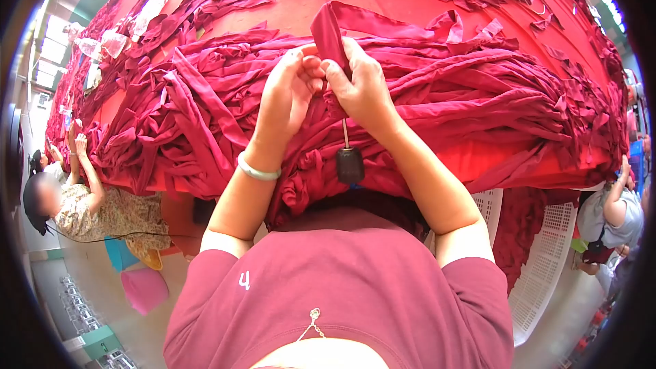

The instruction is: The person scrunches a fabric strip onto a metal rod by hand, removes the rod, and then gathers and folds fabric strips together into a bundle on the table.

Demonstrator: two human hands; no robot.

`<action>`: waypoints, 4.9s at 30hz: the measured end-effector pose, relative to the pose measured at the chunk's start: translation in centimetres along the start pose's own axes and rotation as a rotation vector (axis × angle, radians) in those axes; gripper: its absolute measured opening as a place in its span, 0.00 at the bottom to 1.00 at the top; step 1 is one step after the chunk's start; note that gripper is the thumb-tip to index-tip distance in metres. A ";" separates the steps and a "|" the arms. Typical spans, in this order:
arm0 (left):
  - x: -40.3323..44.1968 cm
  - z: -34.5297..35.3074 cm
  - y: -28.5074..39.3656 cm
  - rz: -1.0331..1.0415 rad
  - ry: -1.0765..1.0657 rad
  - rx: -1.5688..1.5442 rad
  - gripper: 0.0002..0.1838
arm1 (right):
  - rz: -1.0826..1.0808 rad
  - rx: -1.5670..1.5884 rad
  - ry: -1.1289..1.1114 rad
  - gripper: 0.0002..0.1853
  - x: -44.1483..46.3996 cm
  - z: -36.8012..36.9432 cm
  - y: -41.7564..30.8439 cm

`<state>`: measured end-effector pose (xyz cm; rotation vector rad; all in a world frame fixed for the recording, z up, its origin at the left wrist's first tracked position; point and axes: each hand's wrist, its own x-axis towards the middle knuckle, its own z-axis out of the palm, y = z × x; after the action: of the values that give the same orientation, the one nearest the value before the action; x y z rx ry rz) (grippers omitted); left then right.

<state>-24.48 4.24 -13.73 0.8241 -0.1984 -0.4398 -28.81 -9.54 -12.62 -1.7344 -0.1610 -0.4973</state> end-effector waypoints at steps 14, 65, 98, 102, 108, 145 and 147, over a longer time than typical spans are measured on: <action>8.0 1.5 2.0 -0.070 -0.199 -0.046 0.13 | 0.136 -0.027 -0.115 0.12 -2.6 -1.1 -0.5; 6.2 1.1 0.5 0.099 -0.036 0.016 0.04 | -0.096 -0.232 0.034 0.13 2.7 -0.1 0.0; -2.9 0.1 -0.5 -0.061 -0.066 0.381 0.07 | 0.085 -0.070 -0.163 0.14 -3.0 -2.5 -0.9; -1.2 -0.8 0.7 0.053 0.011 0.367 0.09 | 0.059 -0.112 -0.114 0.14 0.2 -3.5 -0.6; 4.0 0.4 2.0 0.008 -0.035 0.206 0.07 | 0.121 0.058 -0.089 0.10 3.8 -1.5 0.1; 6.5 1.2 0.8 0.012 -0.104 -0.013 0.04 | -0.051 0.022 -0.004 0.11 3.9 -0.7 0.4; 6.9 1.2 1.0 0.008 -0.097 -0.020 0.03 | -0.034 0.061 -0.003 0.12 4.1 -0.8 0.6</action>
<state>-18.41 0.88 -12.17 0.7827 -0.2861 -0.4743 -25.08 -11.06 -11.34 -1.6756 -0.2063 -0.5098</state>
